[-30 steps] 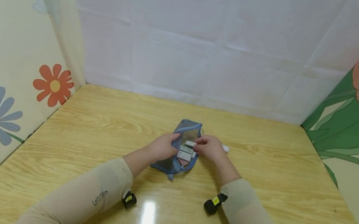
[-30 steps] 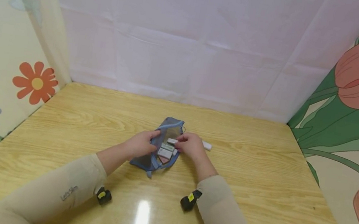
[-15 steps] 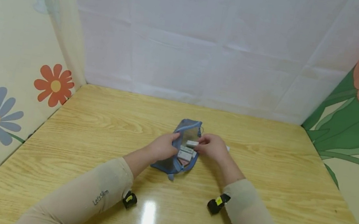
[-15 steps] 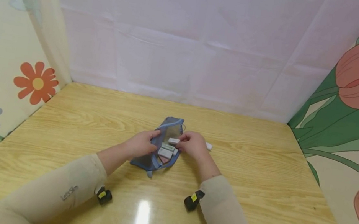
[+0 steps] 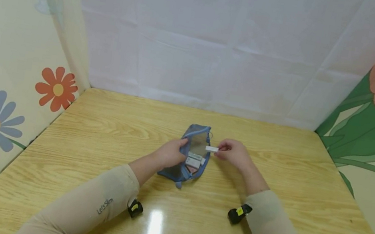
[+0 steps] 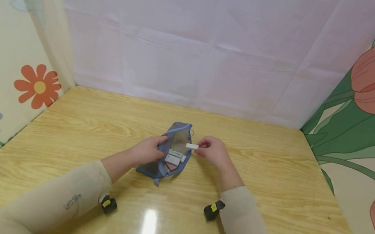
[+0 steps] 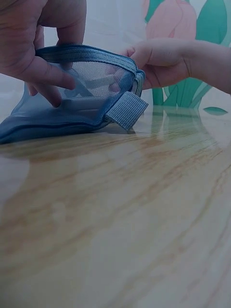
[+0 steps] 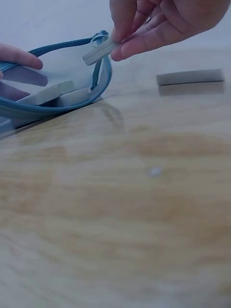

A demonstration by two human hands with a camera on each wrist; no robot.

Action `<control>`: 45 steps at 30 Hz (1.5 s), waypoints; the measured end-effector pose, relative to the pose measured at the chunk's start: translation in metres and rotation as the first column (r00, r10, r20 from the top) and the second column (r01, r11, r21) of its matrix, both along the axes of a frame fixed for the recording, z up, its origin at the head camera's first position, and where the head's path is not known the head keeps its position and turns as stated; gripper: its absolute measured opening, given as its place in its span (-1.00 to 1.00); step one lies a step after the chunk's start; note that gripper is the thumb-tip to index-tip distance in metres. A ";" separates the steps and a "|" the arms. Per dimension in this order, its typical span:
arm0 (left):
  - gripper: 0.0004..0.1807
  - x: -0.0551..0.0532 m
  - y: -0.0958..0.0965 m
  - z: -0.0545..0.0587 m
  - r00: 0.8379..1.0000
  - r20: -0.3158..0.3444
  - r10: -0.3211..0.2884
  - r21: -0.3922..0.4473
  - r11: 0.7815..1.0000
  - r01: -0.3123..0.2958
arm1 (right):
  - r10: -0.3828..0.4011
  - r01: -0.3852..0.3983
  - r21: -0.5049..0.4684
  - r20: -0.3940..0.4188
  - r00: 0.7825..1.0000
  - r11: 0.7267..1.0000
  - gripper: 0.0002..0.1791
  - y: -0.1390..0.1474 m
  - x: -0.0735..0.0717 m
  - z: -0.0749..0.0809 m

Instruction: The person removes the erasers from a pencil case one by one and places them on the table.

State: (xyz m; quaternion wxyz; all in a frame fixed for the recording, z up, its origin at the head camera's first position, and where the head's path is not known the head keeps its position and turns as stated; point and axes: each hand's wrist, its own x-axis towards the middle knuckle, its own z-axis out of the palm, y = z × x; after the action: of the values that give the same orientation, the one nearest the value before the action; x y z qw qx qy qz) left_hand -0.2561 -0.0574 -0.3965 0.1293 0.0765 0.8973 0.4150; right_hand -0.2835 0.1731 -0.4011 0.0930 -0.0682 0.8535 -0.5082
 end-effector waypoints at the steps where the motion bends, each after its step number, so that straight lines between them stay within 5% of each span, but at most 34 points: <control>1: -0.22 0.000 0.000 0.000 1.000 0.005 0.000 0.002 1.000 0.000 | -0.008 0.008 -0.014 0.013 1.000 1.000 -0.80 0.002 0.000 0.001; 24: -0.21 -0.001 0.000 0.001 1.000 0.022 0.004 0.003 1.000 -0.004 | -0.103 0.107 -0.097 0.046 0.994 0.989 -0.75 0.039 0.006 -0.002; 45: -0.21 0.000 0.000 0.002 0.999 0.047 0.003 0.030 1.000 -0.004 | -0.166 0.164 0.041 0.066 0.984 0.986 -0.80 0.043 0.007 -0.009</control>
State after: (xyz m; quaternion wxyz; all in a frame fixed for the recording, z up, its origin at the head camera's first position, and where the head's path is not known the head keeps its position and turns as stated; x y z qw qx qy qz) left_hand -0.2565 -0.0569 -0.3949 0.1485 0.0672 0.8877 0.4305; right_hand -0.2763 0.2160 -0.4101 0.0811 0.0219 0.8612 -0.5012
